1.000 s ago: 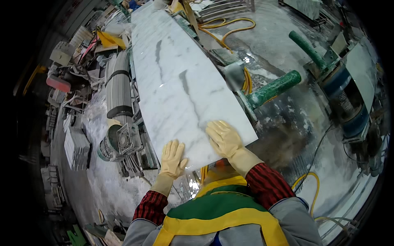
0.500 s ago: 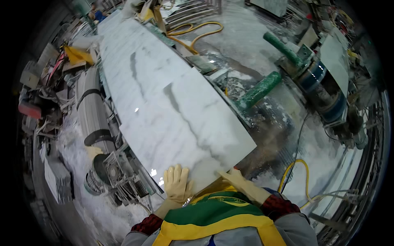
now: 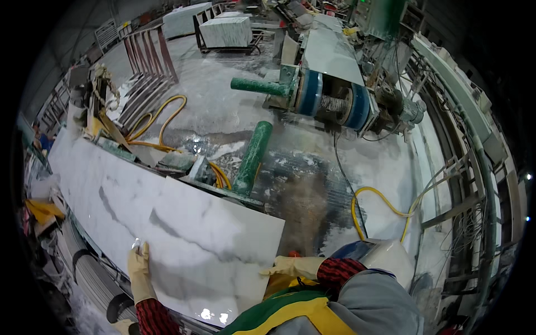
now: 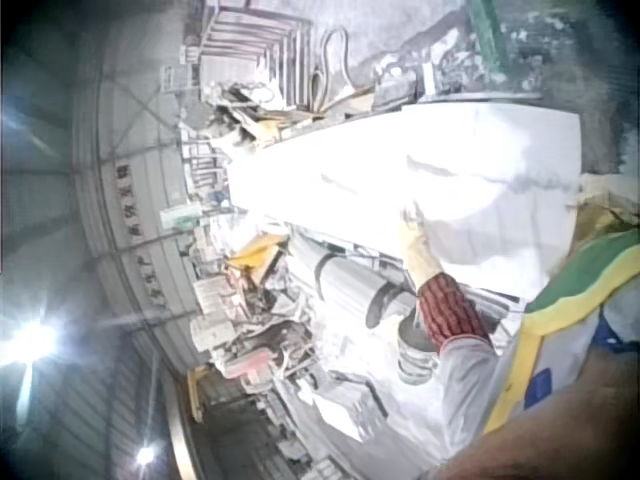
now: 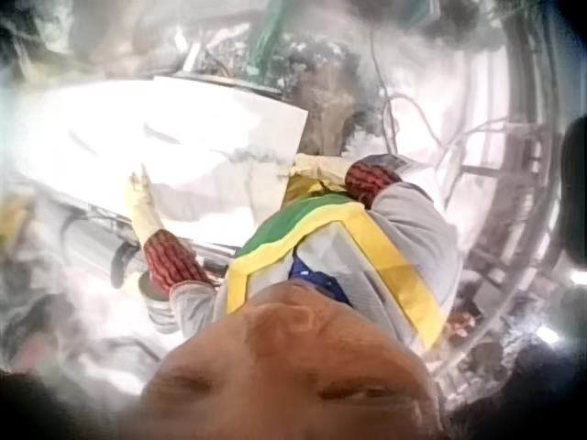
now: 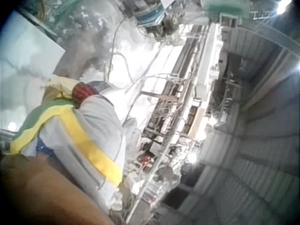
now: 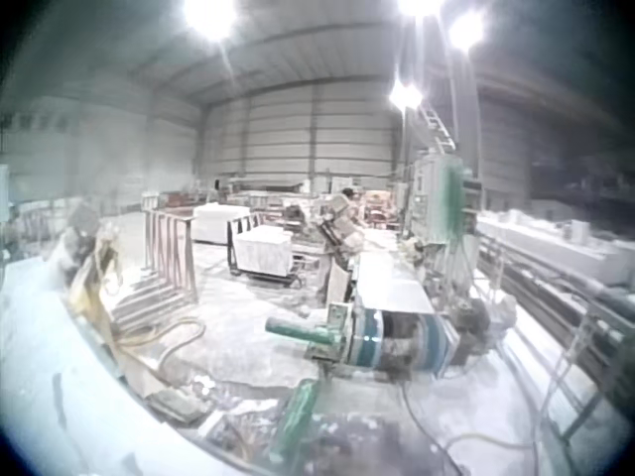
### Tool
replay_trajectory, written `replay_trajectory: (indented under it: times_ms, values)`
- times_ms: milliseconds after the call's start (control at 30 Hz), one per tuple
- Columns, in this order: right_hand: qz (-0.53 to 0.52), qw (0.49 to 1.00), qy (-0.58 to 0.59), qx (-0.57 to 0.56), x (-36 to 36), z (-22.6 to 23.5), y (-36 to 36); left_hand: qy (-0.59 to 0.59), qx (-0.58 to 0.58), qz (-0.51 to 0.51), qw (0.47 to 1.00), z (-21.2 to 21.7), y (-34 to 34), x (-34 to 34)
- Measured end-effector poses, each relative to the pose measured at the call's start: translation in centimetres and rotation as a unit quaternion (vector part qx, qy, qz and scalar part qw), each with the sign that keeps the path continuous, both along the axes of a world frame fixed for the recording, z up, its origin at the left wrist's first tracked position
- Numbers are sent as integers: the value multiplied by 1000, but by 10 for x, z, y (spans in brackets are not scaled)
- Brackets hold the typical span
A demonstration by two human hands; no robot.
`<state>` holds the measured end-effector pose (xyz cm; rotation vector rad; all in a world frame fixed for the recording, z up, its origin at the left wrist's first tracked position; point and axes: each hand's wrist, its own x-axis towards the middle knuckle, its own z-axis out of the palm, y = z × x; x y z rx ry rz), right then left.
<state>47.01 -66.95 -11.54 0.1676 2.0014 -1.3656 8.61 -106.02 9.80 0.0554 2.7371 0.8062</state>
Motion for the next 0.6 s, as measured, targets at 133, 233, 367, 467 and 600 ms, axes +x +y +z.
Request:
replay_trajectory:
  times_ms: [133,233,367,467,600]
  values:
    - [216,964,35,151,-24,84,-12,43,-118,15,992,-23,-17,-2]
    - [4,998,-65,-17,4,9,-31,-67,-99,15,993,12,6,-10]
    - [40,956,194,-216,1,-58,-32,99,-170,4,980,23,-23,1]
    - [65,971,109,-202,4,-33,-18,143,-132,7,981,76,-13,27]
    - [-228,927,-47,-295,2,45,17,229,23,49,972,84,-27,-6]
